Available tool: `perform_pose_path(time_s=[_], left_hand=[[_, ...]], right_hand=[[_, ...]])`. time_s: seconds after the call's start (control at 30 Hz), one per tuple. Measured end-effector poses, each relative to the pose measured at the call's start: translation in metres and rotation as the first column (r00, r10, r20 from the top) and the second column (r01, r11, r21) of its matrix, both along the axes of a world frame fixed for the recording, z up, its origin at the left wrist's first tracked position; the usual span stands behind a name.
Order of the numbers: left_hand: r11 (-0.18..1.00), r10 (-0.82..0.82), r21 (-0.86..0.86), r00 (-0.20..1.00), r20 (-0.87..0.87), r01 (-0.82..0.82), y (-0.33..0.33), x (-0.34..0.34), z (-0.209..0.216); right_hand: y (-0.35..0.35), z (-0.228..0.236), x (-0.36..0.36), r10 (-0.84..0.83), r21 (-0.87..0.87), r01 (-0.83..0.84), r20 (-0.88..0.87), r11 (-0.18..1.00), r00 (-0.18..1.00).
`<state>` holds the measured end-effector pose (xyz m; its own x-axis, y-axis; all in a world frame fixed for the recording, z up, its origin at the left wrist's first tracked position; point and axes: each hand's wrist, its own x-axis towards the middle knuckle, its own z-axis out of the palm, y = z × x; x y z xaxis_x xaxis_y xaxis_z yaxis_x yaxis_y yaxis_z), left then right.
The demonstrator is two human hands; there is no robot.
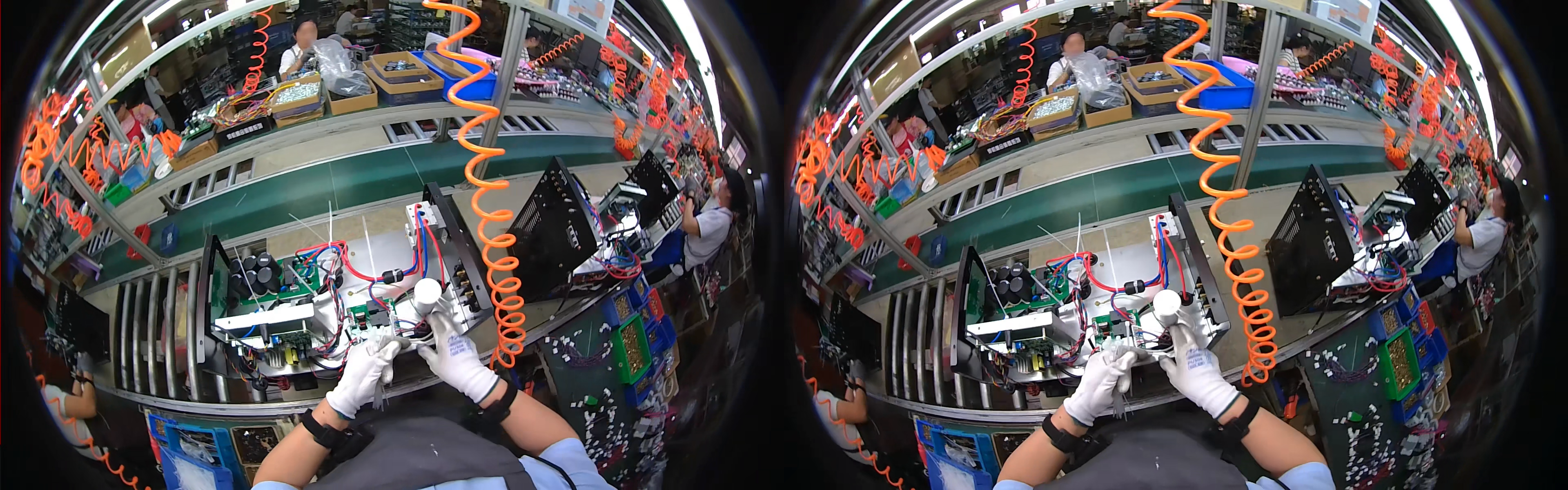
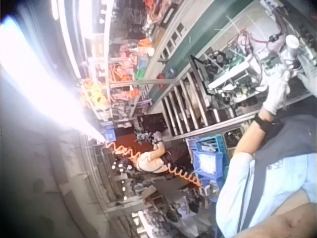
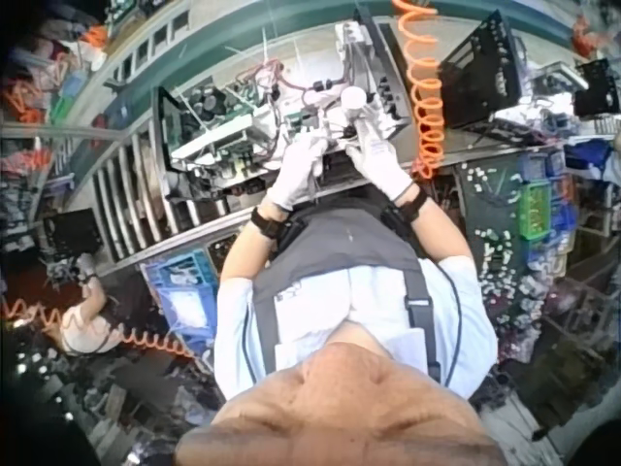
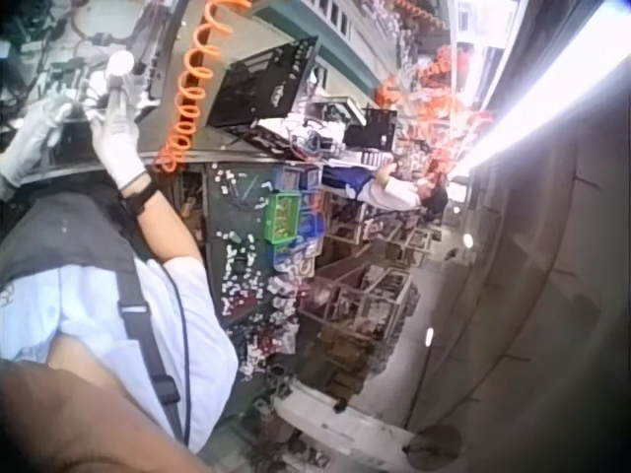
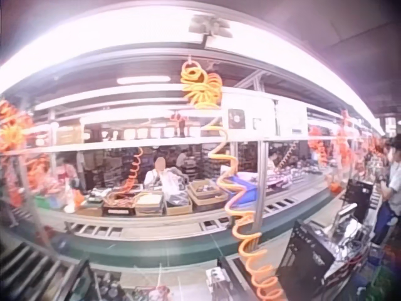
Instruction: Assemble internal components and casing of industrial welding machines on a factory line.
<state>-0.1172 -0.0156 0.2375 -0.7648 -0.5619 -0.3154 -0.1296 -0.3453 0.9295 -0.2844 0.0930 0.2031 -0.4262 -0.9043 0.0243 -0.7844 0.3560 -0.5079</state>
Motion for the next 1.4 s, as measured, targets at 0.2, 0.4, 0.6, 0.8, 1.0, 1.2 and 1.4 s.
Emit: perform_pose_path(time_s=[0.2,0.4,0.6,0.8,1.0,1.2,1.4], left_hand=[[0.985,-0.001,-0.171,0.999,0.046,0.009,-0.004,-0.019,0.007],[0.996,0.089,-0.029,0.996,0.022,-0.089,-0.01,-0.025,-0.003],[0.97,0.088,-0.236,0.987,0.134,-0.054,-0.01,-0.006,0.022],[0.974,-0.117,-0.11,0.853,0.508,0.199,0.02,-0.002,0.012],[0.978,0.197,-0.001,0.924,0.327,-0.208,0.034,-0.039,-0.013],[0.961,0.276,-0.053,0.932,0.234,-0.271,0.032,-0.047,-0.026],[0.961,0.1,-0.278,0.948,0.301,-0.013,0.021,-0.038,-0.022]], right_hand=[[-0.013,-0.01,-0.01,0.006,-0.132,0.072,0.511,0.989,0.86],[-0.02,-0.003,-0.014,0.195,-0.032,-0.194,0.26,0.981,0.946],[-0.021,-0.018,-0.013,0.173,-0.188,-0.092,0.48,0.978,0.86],[-0.018,-0.028,-0.02,0.134,-0.117,-0.067,0.927,0.991,0.35],[-0.015,-0.028,-0.02,0.182,-0.19,-0.032,0.86,0.981,0.476],[-0.021,-0.021,-0.031,0.119,-0.117,-0.026,0.939,0.993,0.323],[-0.017,-0.036,0.003,0.265,-0.657,0.204,0.54,0.726,0.799]])
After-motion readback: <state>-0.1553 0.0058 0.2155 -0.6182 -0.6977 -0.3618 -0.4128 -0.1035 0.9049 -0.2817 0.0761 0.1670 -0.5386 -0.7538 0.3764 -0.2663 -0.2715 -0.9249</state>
